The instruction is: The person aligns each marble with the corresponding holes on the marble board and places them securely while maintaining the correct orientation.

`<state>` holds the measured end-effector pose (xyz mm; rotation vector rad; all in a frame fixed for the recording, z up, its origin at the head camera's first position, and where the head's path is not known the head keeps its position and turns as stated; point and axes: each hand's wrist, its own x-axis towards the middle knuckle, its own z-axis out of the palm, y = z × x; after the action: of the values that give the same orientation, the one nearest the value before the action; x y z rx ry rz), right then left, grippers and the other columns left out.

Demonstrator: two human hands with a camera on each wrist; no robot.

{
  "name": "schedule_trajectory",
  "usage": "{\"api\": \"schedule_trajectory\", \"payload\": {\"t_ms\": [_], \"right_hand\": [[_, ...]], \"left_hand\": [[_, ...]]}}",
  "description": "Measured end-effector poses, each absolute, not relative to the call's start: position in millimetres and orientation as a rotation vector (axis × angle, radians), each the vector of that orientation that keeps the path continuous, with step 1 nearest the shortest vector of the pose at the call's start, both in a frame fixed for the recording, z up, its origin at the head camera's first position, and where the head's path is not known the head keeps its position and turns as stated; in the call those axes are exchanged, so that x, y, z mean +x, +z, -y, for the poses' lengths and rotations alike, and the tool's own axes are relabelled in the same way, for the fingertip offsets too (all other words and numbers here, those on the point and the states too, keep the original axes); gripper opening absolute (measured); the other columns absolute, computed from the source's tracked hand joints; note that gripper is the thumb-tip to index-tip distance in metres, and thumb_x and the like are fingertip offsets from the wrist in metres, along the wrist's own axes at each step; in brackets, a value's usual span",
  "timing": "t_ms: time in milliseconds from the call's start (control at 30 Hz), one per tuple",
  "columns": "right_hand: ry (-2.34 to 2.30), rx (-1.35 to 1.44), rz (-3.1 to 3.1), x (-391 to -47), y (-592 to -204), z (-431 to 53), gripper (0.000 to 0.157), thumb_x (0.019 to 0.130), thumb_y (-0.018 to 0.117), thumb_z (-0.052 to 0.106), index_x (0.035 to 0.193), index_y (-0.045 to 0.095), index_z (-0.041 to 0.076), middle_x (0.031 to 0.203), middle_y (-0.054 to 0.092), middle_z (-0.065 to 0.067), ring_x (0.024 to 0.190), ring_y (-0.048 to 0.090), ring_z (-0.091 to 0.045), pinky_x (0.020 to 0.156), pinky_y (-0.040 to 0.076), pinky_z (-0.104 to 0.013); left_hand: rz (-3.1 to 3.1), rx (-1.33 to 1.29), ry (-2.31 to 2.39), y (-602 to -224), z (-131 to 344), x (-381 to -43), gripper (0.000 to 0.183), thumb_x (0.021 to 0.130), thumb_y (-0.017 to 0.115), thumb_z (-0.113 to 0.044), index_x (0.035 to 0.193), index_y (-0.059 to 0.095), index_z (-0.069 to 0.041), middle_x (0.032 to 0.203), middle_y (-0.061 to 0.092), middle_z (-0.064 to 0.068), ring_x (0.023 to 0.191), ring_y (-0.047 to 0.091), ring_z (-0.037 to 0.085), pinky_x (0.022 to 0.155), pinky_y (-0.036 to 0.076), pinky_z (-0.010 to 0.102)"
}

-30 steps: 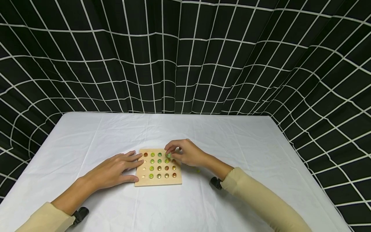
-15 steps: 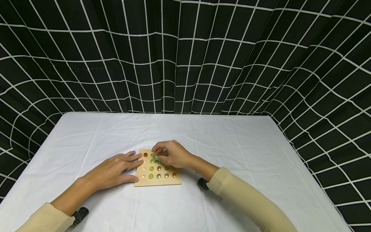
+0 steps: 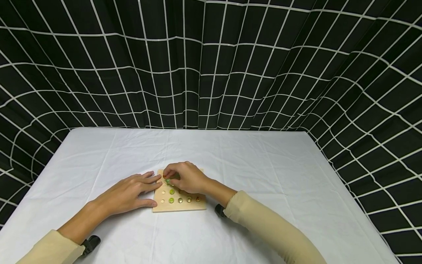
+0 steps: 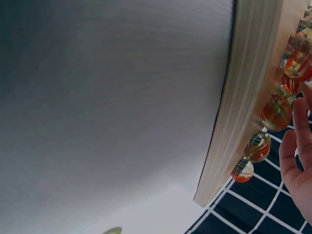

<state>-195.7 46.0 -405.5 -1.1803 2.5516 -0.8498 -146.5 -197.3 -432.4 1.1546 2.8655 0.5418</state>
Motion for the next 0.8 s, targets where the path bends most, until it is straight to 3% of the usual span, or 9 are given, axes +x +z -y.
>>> {"api": "schedule_trajectory", "payload": {"t_ms": [400, 800], "right_hand": [[-0.755, -1.184, -2.578, -191.5, -406.5, -34.8, 0.027, 0.093, 0.072, 0.011, 0.120, 0.068, 0.011, 0.108, 0.074, 0.004, 0.107, 0.065, -0.005, 0.105, 0.044, -0.032], [-0.733, -1.222, -2.606, -192.0, -404.1, -38.1, 0.026, 0.093, 0.071, 0.010, 0.118, 0.069, 0.011, 0.106, 0.074, 0.006, 0.104, 0.066, -0.004, 0.098, 0.047, -0.024]], "left_hand": [[-2.870, 1.160, 0.552, -432.9, 198.4, -146.9, 0.067, 0.090, 0.061, -0.060, 0.138, 0.061, -0.013, 0.147, 0.051, 0.004, 0.137, 0.044, 0.036, 0.105, 0.041, 0.057], [-2.870, 1.166, 0.554, -432.3, 198.5, -146.3, 0.067, 0.090, 0.062, -0.059, 0.137, 0.061, -0.012, 0.147, 0.051, 0.006, 0.137, 0.044, 0.037, 0.105, 0.041, 0.057]]}}
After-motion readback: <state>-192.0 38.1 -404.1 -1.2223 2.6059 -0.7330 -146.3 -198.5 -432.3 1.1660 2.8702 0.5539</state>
